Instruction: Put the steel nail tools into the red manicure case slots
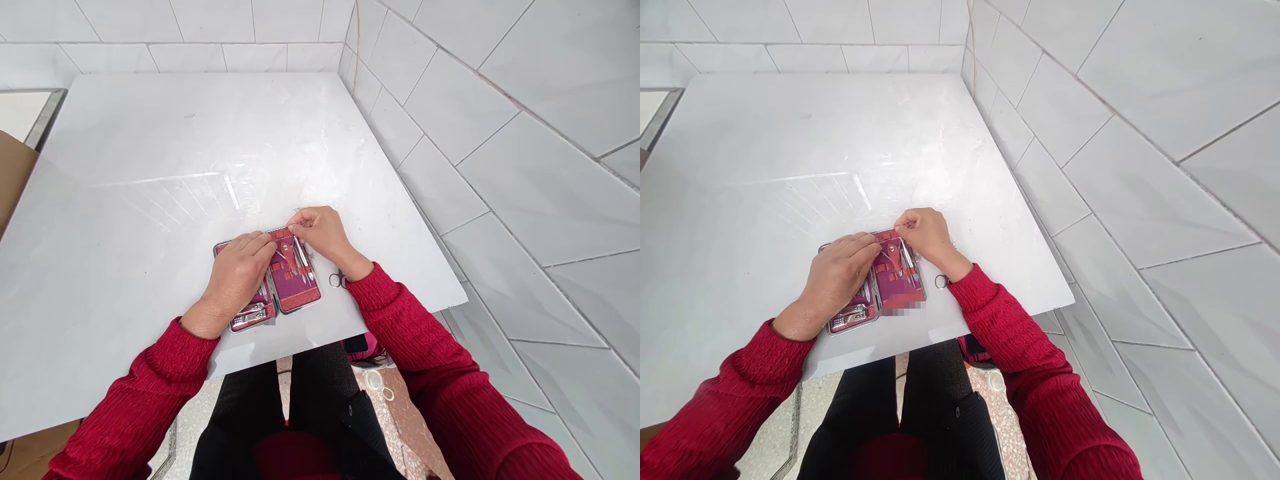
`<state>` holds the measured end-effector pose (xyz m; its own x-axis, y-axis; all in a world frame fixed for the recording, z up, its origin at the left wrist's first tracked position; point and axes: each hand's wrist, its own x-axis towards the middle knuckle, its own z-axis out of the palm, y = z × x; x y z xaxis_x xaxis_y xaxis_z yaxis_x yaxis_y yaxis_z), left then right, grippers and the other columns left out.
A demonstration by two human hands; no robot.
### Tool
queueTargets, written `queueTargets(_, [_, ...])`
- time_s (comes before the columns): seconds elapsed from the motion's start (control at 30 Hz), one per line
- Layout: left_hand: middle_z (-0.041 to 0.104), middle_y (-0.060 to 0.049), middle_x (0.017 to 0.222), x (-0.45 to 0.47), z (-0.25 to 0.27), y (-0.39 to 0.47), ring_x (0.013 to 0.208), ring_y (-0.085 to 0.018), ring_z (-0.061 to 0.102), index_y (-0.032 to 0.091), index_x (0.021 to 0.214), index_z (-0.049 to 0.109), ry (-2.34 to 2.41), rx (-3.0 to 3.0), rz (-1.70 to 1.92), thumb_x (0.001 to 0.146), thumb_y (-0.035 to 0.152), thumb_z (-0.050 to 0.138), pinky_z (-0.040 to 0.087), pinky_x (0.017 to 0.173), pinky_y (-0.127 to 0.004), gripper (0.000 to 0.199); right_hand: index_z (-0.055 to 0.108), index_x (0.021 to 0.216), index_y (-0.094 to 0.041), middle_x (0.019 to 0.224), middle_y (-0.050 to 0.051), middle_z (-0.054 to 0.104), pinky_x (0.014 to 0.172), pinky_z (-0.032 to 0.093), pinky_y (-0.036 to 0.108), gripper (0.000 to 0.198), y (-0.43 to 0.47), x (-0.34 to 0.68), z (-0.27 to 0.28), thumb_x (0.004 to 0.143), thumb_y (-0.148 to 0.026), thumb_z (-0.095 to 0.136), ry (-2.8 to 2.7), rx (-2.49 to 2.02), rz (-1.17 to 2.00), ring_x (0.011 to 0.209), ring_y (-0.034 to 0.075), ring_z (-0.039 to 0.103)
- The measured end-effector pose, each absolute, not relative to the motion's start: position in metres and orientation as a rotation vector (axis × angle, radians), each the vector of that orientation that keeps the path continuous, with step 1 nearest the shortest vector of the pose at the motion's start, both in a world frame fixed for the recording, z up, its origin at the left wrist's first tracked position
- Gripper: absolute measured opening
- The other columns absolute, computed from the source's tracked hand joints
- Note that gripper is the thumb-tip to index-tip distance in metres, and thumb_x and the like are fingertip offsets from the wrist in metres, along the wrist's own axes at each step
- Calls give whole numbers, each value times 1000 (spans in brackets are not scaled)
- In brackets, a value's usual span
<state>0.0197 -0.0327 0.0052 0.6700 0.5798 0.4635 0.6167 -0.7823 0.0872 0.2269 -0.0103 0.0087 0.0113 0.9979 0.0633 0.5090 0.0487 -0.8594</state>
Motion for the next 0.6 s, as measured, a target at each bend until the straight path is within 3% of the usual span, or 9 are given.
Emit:
queueTargets(0.33, [74,-7,99,16,12,-27,89,-23,68,18,100,70,-1044,-2709,-705,105,17,41,54,80,-40,29,76,94,-20,95,3,75,75,46,32,15,2,259,13,87,-22,63,-1598,-1816,341,75,16,61])
queueTargets(0.6, [74,-9,107,16,7,-26,96,-25,68,19,104,71,-1028,-2757,-674,104,16,42,54,84,-41,29,77,92,-20,101,6,73,72,42,30,14,2,256,7,93,-25,64,-1818,-1860,212,84,18,63])
